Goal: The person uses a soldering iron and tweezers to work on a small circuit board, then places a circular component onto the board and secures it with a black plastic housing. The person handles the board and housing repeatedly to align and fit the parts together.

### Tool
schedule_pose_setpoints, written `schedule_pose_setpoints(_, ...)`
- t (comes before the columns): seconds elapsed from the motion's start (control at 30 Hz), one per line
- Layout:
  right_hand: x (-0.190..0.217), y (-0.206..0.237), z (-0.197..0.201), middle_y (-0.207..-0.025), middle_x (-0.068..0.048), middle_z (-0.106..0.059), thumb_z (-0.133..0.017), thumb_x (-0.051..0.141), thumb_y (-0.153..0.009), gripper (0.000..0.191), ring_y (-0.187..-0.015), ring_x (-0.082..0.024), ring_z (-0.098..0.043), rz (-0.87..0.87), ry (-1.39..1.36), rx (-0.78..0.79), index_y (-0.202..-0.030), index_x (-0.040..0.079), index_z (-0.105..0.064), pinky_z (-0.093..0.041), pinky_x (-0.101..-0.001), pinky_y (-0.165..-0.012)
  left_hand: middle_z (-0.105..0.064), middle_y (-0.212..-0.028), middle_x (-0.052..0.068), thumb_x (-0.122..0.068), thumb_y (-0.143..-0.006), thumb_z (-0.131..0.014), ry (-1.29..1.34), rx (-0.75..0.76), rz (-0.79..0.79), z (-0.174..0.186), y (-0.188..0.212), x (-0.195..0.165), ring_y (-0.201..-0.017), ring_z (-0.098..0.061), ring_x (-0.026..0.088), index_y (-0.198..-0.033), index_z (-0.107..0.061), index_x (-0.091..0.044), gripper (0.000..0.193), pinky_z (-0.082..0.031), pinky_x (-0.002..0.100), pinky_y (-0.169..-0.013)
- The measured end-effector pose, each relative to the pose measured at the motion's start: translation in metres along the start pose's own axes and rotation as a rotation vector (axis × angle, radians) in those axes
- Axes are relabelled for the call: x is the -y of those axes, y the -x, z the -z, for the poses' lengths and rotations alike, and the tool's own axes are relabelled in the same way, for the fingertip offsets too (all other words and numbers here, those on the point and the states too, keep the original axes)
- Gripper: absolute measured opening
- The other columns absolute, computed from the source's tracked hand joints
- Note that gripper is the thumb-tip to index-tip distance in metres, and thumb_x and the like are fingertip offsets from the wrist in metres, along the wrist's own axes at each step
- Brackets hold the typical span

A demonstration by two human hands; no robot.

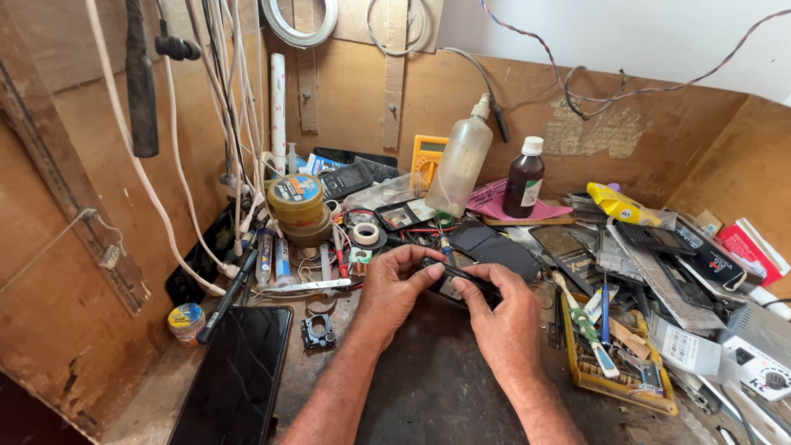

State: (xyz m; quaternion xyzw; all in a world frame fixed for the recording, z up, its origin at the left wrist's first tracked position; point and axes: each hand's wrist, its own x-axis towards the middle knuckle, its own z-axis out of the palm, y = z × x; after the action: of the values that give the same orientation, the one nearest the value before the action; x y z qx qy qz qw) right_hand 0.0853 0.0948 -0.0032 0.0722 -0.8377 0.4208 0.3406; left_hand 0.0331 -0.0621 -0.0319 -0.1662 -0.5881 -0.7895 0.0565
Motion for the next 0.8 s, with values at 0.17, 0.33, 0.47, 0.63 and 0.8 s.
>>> schedule_pose_setpoints(0.17, -0.002, 0.000, -0.005, -0.082, -0.008, -0.076, -0.081, 0.013, -0.082, 0.016, -0.070, -0.017, -0.066, 0.049, -0.004, 0.003, -0.091, 0.002, -0.072, -0.048, -0.0326, -0.063, -0.076, -0.089, 0.002, 0.000, -0.086, -0.076, -0.106, -0.073, -0.037, -0.002, -0.003, 0.011, -0.080, -0.067, 0.006, -0.098, -0.075, -0.001, 0.012, -0.054, 0.023, -0.072)
schedule_pose_setpoints(0.33, 0.000, -0.002, -0.009, -0.074, -0.006, -0.074, -0.082, 0.014, -0.081, 0.017, -0.059, -0.012, -0.056, -0.011, 0.011, 0.003, -0.087, 0.002, -0.071, -0.044, -0.0323, -0.054, -0.076, -0.086, 0.002, 0.000, -0.085, -0.077, -0.166, -0.080, -0.044, -0.002, -0.004, 0.013, -0.078, -0.067, 0.007, -0.095, -0.075, -0.001, 0.011, -0.055, 0.023, -0.071)
schedule_pose_setpoints(0.47, 0.001, -0.002, -0.004, -0.079, -0.006, -0.077, -0.083, 0.016, -0.081, 0.016, -0.061, -0.017, -0.057, -0.101, 0.030, 0.031, -0.091, 0.005, -0.076, -0.044, -0.0349, -0.058, -0.075, -0.085, 0.002, -0.001, -0.086, -0.076, -0.173, -0.112, -0.040, -0.003, -0.001, 0.009, -0.077, -0.066, 0.007, -0.096, -0.075, -0.001, 0.011, -0.054, 0.023, -0.071)
schedule_pose_setpoints(0.63, -0.002, -0.001, 0.003, -0.082, -0.005, -0.078, -0.082, 0.018, -0.082, 0.016, -0.071, -0.013, -0.071, -0.074, 0.000, 0.017, -0.093, 0.007, -0.077, -0.052, -0.0326, -0.063, -0.076, -0.086, 0.002, -0.001, -0.086, -0.074, -0.131, -0.123, 0.001, -0.004, -0.001, 0.007, -0.077, -0.068, 0.006, -0.097, -0.074, -0.002, 0.011, -0.055, 0.023, -0.071)
schedule_pose_setpoints(0.8, -0.005, -0.004, 0.000, -0.082, -0.009, -0.078, -0.081, 0.015, -0.083, 0.013, -0.071, -0.022, -0.072, -0.077, 0.093, -0.007, -0.089, 0.005, -0.076, -0.052, -0.0365, -0.066, -0.076, -0.084, 0.003, -0.003, -0.086, -0.076, -0.237, -0.128, -0.058, -0.004, -0.004, 0.013, -0.076, -0.067, 0.008, -0.096, -0.074, -0.001, 0.010, -0.054, 0.025, -0.069)
